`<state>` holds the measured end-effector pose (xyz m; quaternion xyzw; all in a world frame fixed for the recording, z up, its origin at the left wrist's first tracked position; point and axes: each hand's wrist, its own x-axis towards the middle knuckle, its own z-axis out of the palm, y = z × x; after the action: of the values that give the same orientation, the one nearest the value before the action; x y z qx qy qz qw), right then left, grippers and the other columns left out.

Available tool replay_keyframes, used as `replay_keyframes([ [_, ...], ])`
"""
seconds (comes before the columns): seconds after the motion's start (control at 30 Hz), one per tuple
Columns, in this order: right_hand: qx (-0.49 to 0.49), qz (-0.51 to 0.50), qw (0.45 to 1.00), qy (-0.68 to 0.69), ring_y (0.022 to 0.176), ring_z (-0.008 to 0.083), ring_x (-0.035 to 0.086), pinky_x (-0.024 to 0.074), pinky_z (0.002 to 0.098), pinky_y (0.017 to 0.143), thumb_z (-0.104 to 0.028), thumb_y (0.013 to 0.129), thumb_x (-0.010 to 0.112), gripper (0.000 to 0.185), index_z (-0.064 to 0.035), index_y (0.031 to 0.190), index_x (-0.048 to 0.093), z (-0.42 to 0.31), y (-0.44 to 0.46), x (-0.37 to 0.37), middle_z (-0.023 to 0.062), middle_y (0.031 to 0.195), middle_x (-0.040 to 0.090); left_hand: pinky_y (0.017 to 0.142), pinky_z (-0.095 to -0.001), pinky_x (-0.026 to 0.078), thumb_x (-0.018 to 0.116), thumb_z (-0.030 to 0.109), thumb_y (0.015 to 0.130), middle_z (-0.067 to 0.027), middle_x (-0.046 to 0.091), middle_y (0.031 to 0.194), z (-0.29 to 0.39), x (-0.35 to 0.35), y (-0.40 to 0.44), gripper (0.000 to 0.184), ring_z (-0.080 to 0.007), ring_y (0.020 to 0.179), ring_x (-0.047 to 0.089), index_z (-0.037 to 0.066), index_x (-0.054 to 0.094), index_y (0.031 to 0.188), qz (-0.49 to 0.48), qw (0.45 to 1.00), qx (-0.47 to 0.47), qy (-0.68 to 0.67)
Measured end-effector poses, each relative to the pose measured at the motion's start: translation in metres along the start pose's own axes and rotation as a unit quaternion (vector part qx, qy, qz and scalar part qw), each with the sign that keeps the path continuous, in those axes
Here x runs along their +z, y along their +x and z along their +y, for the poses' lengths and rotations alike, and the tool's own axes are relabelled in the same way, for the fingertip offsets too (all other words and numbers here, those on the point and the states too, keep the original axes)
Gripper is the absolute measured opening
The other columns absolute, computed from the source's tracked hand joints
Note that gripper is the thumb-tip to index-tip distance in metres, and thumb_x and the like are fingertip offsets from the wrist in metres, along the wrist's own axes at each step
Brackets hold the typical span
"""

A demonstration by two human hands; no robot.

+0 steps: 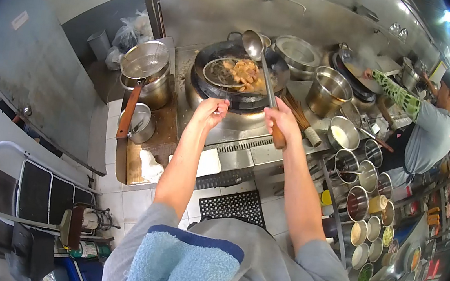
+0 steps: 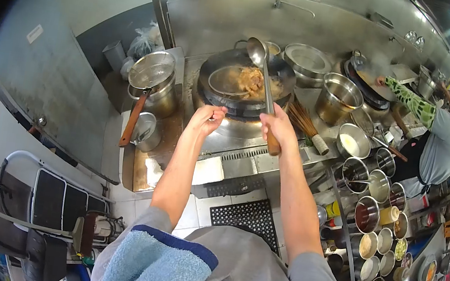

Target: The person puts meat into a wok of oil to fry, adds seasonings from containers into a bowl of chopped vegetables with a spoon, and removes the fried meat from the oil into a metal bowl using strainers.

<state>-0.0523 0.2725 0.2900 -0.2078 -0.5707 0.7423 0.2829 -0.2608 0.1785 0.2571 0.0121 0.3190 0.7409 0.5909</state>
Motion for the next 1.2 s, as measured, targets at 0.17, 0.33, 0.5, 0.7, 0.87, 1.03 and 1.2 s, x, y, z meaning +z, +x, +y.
replay_keyframes([
  [0.17, 0.034, -0.003, 0.999, 0.033, 0.045, 0.009, 0.044, 0.0369, 0.0237, 0.036, -0.004, 0.078, 0.054, 0.043, -0.0029, 0.119, 0.04, 0.018, -0.01, 0.017, 0.0003, 0.06, 0.045, 0.037, -0.0184, 0.031, 0.035, -0.016, 0.076, -0.0134, 0.044, 0.083, 0.005, 0.01, 0.002, 0.017, -0.0073, 0.047, 0.036, -0.009, 0.031, 0.091, -0.071, 0.992, -0.043, -0.093],
  [0.33, 0.03, -0.017, 0.999, -0.034, 0.046, 0.0078, 0.043, 0.0373, 0.0229, 0.036, -0.005, 0.079, 0.054, 0.054, -0.0035, 0.129, 0.034, 0.01, -0.024, 0.033, 0.0003, 0.061, 0.045, 0.036, -0.0189, 0.031, 0.036, -0.017, 0.075, -0.0157, 0.046, 0.087, 0.0, 0.018, 0.005, 0.018, -0.0068, 0.046, 0.035, -0.01, 0.032, 0.091, -0.045, 0.998, -0.022, -0.025],
  [0.5, -0.004, 0.05, 0.996, -0.075, 0.043, 0.0097, 0.044, 0.0387, 0.0256, 0.035, -0.003, 0.08, 0.053, 0.061, -0.0041, 0.135, 0.026, 0.004, -0.031, 0.023, 0.0013, 0.058, 0.046, 0.037, -0.0176, 0.031, 0.039, -0.014, 0.078, -0.0133, 0.048, 0.083, -0.009, 0.008, -0.016, 0.012, -0.0061, 0.048, 0.036, -0.011, 0.037, 0.089, -0.021, 0.999, 0.013, 0.042],
  [0.7, 0.07, -0.032, 0.996, -0.04, 0.044, 0.0077, 0.043, 0.0387, 0.0235, 0.036, -0.003, 0.079, 0.053, 0.056, -0.0062, 0.131, 0.032, 0.017, -0.027, 0.018, -0.0008, 0.059, 0.044, 0.038, -0.0204, 0.03, 0.043, -0.01, 0.08, -0.0115, 0.048, 0.076, -0.014, 0.009, -0.014, 0.004, -0.0076, 0.046, 0.038, -0.01, 0.041, 0.083, -0.025, 0.992, 0.046, 0.119],
  [0.87, 0.04, -0.006, 0.989, -0.14, 0.045, 0.0064, 0.043, 0.0384, 0.0224, 0.037, -0.004, 0.08, 0.052, 0.062, -0.0111, 0.137, 0.028, -0.002, -0.058, 0.031, -0.0022, 0.061, 0.045, 0.037, -0.0209, 0.029, 0.044, -0.01, 0.08, -0.0115, 0.049, 0.075, -0.002, -0.002, -0.003, 0.01, -0.0081, 0.047, 0.039, -0.011, 0.041, 0.089, 0.003, 0.98, 0.076, 0.185],
  [1.03, 0.051, -0.019, 0.971, -0.233, 0.042, 0.0129, 0.044, 0.0384, 0.0287, 0.037, -0.005, 0.079, 0.055, 0.072, -0.0048, 0.14, 0.018, 0.009, -0.026, 0.003, 0.0033, 0.056, 0.046, 0.036, -0.0228, 0.029, 0.045, -0.008, 0.08, -0.0089, 0.049, 0.07, -0.019, -0.002, -0.033, 0.004, -0.0092, 0.044, 0.039, -0.005, 0.043, 0.082, 0.035, 0.97, 0.123, 0.207],
  [1.2, 0.058, 0.035, 0.959, -0.276, 0.046, 0.0129, 0.045, 0.0399, 0.0291, 0.041, -0.007, 0.078, 0.057, 0.075, -0.0032, 0.14, 0.016, -0.001, -0.008, 0.013, 0.006, 0.062, 0.05, 0.036, -0.0276, 0.031, 0.043, -0.004, 0.079, -0.011, 0.05, 0.067, -0.003, -0.034, 0.004, 0.009, -0.0123, 0.042, 0.041, -0.006, 0.043, 0.088, 0.018, 0.937, 0.127, 0.325],
])
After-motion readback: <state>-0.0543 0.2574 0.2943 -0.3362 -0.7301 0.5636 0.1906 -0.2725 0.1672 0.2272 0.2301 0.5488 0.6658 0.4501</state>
